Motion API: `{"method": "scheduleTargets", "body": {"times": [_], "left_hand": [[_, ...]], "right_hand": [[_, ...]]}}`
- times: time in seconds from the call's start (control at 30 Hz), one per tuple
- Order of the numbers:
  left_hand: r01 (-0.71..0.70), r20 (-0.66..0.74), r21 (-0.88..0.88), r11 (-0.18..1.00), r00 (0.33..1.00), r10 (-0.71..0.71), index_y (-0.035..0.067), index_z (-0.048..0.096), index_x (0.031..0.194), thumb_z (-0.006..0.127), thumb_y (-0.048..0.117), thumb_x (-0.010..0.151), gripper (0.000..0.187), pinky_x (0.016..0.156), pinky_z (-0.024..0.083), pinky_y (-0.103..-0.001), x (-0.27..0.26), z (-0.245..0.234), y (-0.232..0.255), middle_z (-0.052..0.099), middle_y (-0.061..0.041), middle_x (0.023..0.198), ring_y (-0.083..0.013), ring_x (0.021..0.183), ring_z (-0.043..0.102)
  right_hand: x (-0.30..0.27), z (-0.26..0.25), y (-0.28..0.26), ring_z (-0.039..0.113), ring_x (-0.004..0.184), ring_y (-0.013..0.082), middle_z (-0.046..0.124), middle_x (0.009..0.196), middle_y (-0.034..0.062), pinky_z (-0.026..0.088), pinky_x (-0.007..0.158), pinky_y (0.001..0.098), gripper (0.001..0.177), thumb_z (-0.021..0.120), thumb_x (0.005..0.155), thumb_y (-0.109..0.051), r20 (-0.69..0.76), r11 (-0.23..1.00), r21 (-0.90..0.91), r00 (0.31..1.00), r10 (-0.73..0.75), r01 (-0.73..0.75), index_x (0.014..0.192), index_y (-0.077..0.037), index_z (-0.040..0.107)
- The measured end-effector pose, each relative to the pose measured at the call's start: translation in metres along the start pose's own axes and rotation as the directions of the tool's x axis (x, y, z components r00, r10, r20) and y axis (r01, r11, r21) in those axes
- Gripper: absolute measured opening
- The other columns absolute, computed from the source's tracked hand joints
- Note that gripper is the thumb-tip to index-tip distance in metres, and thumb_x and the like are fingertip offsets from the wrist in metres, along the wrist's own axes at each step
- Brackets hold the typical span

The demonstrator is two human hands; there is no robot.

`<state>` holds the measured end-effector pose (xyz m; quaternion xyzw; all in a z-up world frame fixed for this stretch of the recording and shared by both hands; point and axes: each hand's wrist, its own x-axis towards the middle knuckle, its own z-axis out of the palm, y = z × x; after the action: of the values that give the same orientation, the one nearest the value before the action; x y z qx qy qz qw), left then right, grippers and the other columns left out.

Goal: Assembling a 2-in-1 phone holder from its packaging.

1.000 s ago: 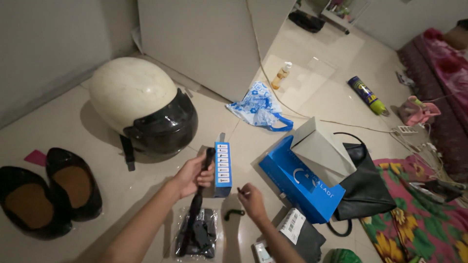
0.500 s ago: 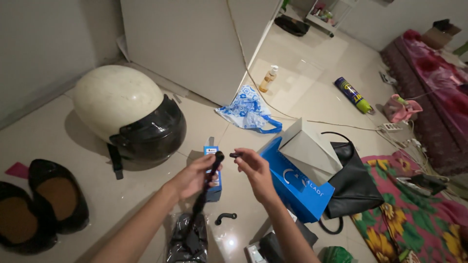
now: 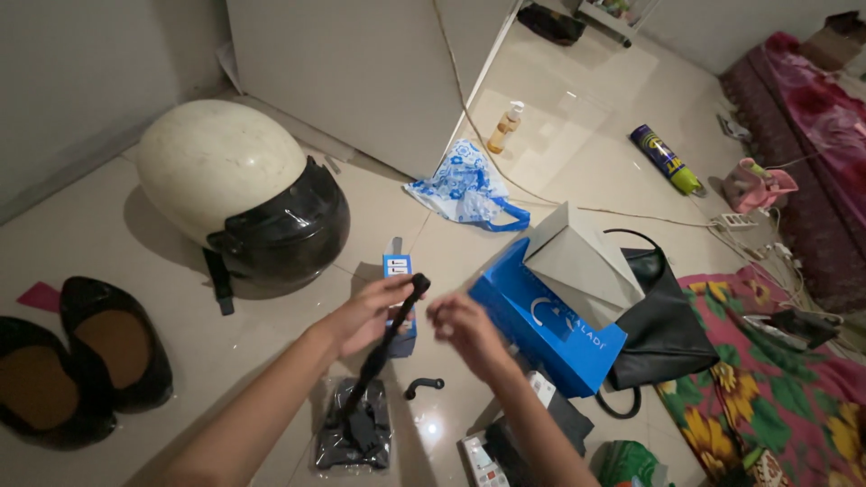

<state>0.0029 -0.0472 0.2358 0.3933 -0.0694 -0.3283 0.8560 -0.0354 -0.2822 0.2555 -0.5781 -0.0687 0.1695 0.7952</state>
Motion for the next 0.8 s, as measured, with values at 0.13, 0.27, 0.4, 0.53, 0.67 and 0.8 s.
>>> {"method": "scheduleTargets", "body": {"times": [0.13, 0.27, 0.4, 0.53, 0.67, 0.8], "left_hand": [[0.114, -0.055, 0.001, 0.993, 0.992, -0.114, 0.015, 0.058, 0.135, 0.071, 0.026, 0.088, 0.05, 0.072, 0.052, -0.032, -0.016, -0.002, -0.008, 0.07, 0.002, 0.113, -0.0127, 0.089, 0.064], [0.218, -0.043, 0.106, 0.97, 0.976, -0.215, 0.019, 0.053, 0.138, 0.073, 0.027, 0.09, 0.053, 0.077, 0.055, -0.035, -0.026, -0.017, -0.026, 0.065, -0.004, 0.109, -0.0162, 0.097, 0.066], [0.294, -0.127, 0.158, 0.943, 0.953, -0.275, 0.02, 0.055, 0.135, 0.072, 0.027, 0.089, 0.05, 0.078, 0.052, -0.035, -0.032, -0.021, -0.026, 0.065, 0.0, 0.117, -0.015, 0.106, 0.068], [0.259, -0.087, 0.146, 0.955, 0.965, -0.248, 0.019, 0.055, 0.131, 0.074, 0.024, 0.09, 0.046, 0.076, 0.05, -0.036, -0.027, -0.037, -0.035, 0.062, -0.002, 0.118, -0.0165, 0.106, 0.067], [0.245, -0.158, 0.189, 0.951, 0.963, -0.216, 0.022, 0.054, 0.128, 0.075, 0.02, 0.087, 0.047, 0.08, 0.053, -0.038, -0.032, -0.027, -0.024, 0.064, 0.001, 0.12, -0.0138, 0.105, 0.067], [0.275, -0.228, 0.201, 0.94, 0.947, -0.228, 0.024, 0.054, 0.127, 0.074, 0.021, 0.086, 0.046, 0.079, 0.051, -0.037, -0.032, -0.025, -0.019, 0.067, 0.001, 0.119, -0.0135, 0.102, 0.068]], "right_hand": [[-0.021, -0.019, 0.063, 0.066, 0.089, 0.0133, 0.073, 0.101, 0.004, 0.051, 0.076, 0.0275, 0.019, 0.065, 0.091, -0.016, 0.08, 0.93, -0.253, 0.952, 0.296, -0.268, 0.105, -0.005, 0.065], [-0.035, -0.056, 0.155, 0.072, 0.089, 0.0187, 0.076, 0.101, 0.006, 0.057, 0.078, 0.0333, 0.024, 0.067, 0.087, -0.009, 0.0, 0.652, -0.688, 0.898, 0.44, -0.32, 0.11, -0.005, 0.07], [-0.036, -0.039, 0.162, 0.073, 0.096, 0.0197, 0.077, 0.104, 0.0091, 0.058, 0.086, 0.0346, 0.022, 0.073, 0.086, -0.005, 0.079, 0.506, -0.854, 0.932, 0.355, -0.12, 0.107, -0.002, 0.073], [-0.018, -0.046, 0.145, 0.072, 0.1, 0.0188, 0.077, 0.111, 0.0102, 0.058, 0.089, 0.0332, 0.027, 0.067, 0.085, -0.001, 0.15, 0.67, -0.725, 0.911, 0.383, -0.162, 0.112, -0.003, 0.071], [-0.005, -0.029, 0.095, 0.066, 0.091, 0.02, 0.073, 0.109, 0.0122, 0.054, 0.079, 0.0364, 0.027, 0.06, 0.089, -0.003, 0.024, 0.737, -0.605, 0.919, 0.394, -0.301, 0.114, -0.007, 0.068], [0.001, -0.053, 0.113, 0.061, 0.088, 0.0289, 0.065, 0.1, 0.0169, 0.049, 0.079, 0.0425, 0.019, 0.055, 0.097, -0.014, -0.123, 0.505, -0.824, 0.95, 0.286, -0.258, 0.112, -0.008, 0.066]]}}
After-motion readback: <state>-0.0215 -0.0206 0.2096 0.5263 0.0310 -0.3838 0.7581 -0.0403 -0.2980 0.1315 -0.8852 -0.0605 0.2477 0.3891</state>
